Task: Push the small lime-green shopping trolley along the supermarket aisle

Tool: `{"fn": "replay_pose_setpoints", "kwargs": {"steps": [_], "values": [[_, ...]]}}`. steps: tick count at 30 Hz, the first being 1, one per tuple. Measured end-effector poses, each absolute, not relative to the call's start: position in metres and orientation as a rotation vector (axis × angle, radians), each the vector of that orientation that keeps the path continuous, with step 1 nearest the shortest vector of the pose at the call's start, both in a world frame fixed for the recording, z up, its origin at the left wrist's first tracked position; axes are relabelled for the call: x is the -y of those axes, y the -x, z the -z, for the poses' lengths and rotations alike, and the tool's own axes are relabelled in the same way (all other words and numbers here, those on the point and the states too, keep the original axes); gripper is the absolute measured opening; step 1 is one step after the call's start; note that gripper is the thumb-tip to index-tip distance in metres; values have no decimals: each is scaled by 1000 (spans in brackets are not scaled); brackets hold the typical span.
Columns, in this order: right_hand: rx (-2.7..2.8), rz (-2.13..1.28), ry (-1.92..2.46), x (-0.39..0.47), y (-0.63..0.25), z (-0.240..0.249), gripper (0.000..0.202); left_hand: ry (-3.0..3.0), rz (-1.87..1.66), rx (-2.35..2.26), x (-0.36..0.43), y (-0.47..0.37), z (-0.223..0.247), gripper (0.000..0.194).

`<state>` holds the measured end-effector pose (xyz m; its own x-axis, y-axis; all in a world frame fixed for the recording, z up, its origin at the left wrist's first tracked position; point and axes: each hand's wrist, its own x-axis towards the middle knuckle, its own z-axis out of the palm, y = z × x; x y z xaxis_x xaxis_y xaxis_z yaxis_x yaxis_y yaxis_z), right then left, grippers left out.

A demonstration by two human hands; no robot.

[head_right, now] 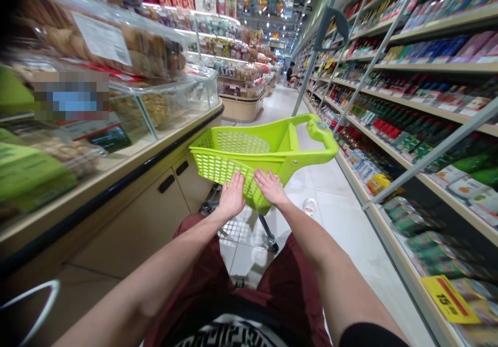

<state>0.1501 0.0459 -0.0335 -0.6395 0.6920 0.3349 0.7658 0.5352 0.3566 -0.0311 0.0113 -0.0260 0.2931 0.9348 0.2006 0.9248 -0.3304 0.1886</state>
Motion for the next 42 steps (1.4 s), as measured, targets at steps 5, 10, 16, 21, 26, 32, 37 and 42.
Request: {"fn": "replay_pose_setpoints", "kwargs": {"steps": [5, 10, 16, 21, 26, 32, 37, 42], "values": [[2600, 798, 1160, -47, -141, 16, 46, -2484, -440, -1817, -18, 37, 26, 72], [2443, 825, 1201, -61, -128, -21, 49, -2465, -425, -1847, -23, 40, 15, 73], [2564, 822, 1180, -70, -121, 10, 46, -2493, -383, -1875, -26, 51, 18, 71], [2716, 767, 1119, -68, -120, 39, 44, -2486, -300, -1923, -31, 55, 34, 70], [2581, 761, 1067, -79, -101, 20, 47, -2497, -365, -1931, -48, 59, 40, 71], [2550, 696, 1062, -104, -77, 14, 46, -2494, -435, -1990, -72, 74, 31, 70], [2713, 701, 989, -103, -68, 49, 38, -2509, -381, -1954, -72, 84, 42, 72], [2649, 681, 933, -107, -54, 37, 41, -2474, -323, -1991, -79, 102, 52, 70]]}}
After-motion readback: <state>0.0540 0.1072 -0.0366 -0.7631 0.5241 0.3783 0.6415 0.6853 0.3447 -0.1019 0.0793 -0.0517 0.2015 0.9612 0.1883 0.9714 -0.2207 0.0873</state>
